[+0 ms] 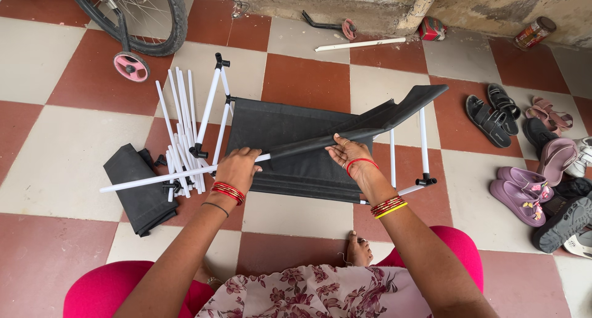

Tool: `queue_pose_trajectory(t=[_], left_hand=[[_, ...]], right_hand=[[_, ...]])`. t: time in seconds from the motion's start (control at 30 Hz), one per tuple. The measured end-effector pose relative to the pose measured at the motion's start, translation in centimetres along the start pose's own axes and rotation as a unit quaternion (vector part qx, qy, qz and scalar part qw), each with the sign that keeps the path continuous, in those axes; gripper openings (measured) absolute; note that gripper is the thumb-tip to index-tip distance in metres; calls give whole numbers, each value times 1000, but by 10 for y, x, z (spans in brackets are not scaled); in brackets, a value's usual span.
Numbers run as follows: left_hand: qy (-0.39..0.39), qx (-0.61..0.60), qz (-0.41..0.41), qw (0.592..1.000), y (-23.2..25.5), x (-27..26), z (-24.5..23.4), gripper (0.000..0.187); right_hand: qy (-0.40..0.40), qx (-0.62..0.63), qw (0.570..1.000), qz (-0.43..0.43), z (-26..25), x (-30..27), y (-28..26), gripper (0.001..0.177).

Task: The person assembles a shoe rack by sliding black fabric shelves onto white tubes and connecting the tubes with plastic joints.

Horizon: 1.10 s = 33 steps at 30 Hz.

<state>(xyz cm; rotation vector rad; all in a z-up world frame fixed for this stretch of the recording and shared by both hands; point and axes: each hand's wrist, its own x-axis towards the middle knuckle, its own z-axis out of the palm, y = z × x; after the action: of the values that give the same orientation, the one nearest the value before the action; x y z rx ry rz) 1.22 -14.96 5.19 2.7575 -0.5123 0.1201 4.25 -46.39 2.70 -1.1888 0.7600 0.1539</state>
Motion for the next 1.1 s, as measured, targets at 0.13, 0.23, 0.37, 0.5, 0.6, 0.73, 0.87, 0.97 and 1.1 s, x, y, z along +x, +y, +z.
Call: queue_pose_trajectory(t=[0.13, 0.23, 0.37, 0.5, 0.6, 0.73, 0.87, 0.97, 1.1], left_hand=[[-57, -3, -32, 998, 1, 3, 8, 24], [-76, -21, -36, 996, 0, 0, 5, 28], [-72, -30, -28, 997, -4, -3, -4, 32], [-38, -5, -33, 999, -11, -4, -9, 35], [-18, 21, -37, 999, -23, -5, -15, 34], [15, 54, -25, 998, -35, -8, -21, 38], [-34, 78, -47, 995, -36, -13, -30, 56], [-26, 96, -38, 994, -38, -17, -35, 61], [7, 115, -45, 992, -48, -19, -32, 41]], right_hand=[[-6, 2, 1000, 11, 2, -1, 1, 25], [-11, 2, 1000, 18, 2, 1, 2, 25], [-30, 14, 999, 20, 3, 4, 4, 25], [-13, 13, 1000, -2, 1, 12, 8, 25], [28, 24, 999, -13, -9, 28, 8, 24], [74, 15, 996, -48, -23, 43, 13, 23], [103, 36, 993, -52, -21, 43, 17, 22], [125, 32, 989, -66, -22, 43, 18, 19], [139, 58, 983, -103, -29, 54, 24, 17]])
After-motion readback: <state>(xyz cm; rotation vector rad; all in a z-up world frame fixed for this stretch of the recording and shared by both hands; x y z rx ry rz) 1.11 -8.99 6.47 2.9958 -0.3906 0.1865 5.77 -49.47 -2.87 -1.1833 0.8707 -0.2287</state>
